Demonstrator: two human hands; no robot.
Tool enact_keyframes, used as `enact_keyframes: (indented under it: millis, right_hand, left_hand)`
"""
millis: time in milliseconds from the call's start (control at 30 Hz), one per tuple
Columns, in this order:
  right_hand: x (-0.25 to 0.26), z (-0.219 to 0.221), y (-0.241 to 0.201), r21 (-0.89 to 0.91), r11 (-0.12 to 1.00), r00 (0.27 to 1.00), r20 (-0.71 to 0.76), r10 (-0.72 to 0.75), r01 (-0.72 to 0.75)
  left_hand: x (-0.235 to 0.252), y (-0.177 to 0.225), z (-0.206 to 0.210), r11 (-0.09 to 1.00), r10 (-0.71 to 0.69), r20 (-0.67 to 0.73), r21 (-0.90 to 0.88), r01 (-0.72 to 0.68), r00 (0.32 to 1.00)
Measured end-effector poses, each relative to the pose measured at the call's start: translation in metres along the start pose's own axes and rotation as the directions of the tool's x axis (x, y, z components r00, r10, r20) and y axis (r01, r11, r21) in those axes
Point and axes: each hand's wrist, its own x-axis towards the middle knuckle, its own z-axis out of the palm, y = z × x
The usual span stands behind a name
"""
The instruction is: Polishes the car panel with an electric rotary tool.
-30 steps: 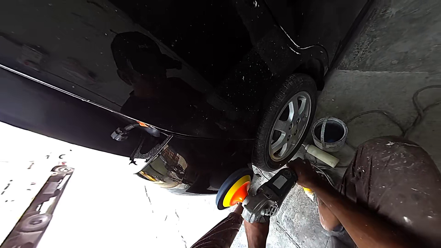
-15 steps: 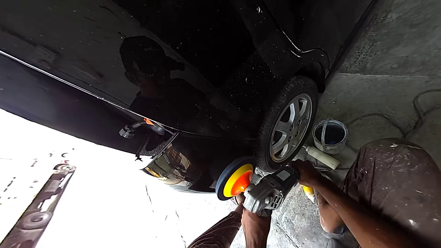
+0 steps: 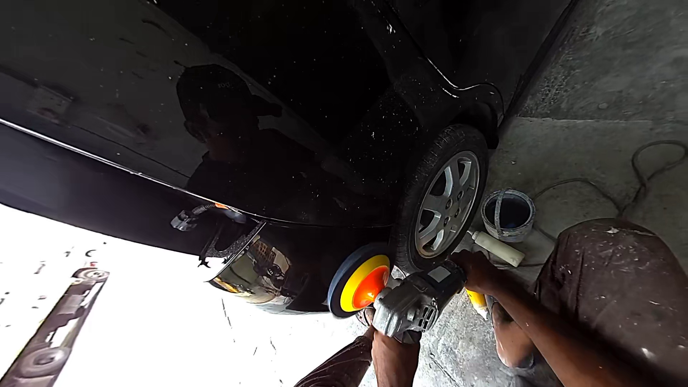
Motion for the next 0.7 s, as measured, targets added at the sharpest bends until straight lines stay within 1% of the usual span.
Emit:
enact_keyframes:
  millis: [100, 167, 233, 300, 333, 400, 433, 500, 600, 700]
  right_hand:
    - [-0.003, -0.006, -0.008, -0.020, 1.000, 0.998, 0.062, 0.004, -0.002]
    - [-0.002, -0.009, -0.010, -0.002, 1.000, 0.999, 0.045, -0.003, 0.003]
    - [0.003, -0.005, -0.002, 0.047, 0.999, 1.000, -0.027, -0.003, 0.004]
    - [0.007, 0.006, 0.013, 0.101, 0.994, 0.984, -0.179, -0.018, 0.037]
    - [0.006, 0.001, 0.013, 0.114, 0.993, 0.979, -0.203, -0.012, 0.036]
    - [-0.003, -0.021, 0.003, 0.115, 0.993, 0.993, -0.120, 0.020, -0.007]
    - [-0.005, -0.024, 0.001, 0.102, 0.995, 0.995, -0.102, 0.022, -0.011]
    - [-0.006, -0.021, -0.001, 0.061, 0.998, 0.997, -0.081, 0.007, -0.002]
    - [-0.005, -0.018, -0.013, -0.034, 0.999, 1.000, 0.024, -0.018, 0.019]
    - [-0.005, -0.014, -0.027, -0.057, 0.997, 0.997, 0.072, -0.041, 0.045]
  left_hand:
    - [-0.002, -0.004, 0.000, 1.000, 0.008, -0.001, -0.023, -0.008, 1.000]
    - [0.001, 0.002, -0.009, 1.000, 0.021, -0.011, 0.018, -0.020, 1.000]
    - [0.007, 0.020, -0.025, 0.995, -0.008, 0.019, 0.099, 0.006, 1.000]
    - [0.011, 0.040, -0.040, 0.983, -0.025, 0.059, 0.186, 0.014, 0.998]
    - [0.013, 0.047, -0.045, 0.978, -0.017, 0.064, 0.206, 0.003, 0.998]
    - [0.014, 0.050, -0.047, 0.978, -0.007, 0.065, 0.209, -0.007, 0.998]
    - [0.013, 0.047, -0.044, 0.982, -0.009, 0.063, 0.187, -0.003, 0.998]
    - [0.008, 0.028, -0.031, 0.997, 0.009, 0.032, 0.071, -0.011, 0.999]
    - [-0.008, -0.005, -0.008, 0.986, 0.108, -0.084, -0.118, -0.118, 0.991]
    - [-0.018, -0.019, -0.003, 0.969, 0.142, -0.144, -0.180, -0.167, 0.979]
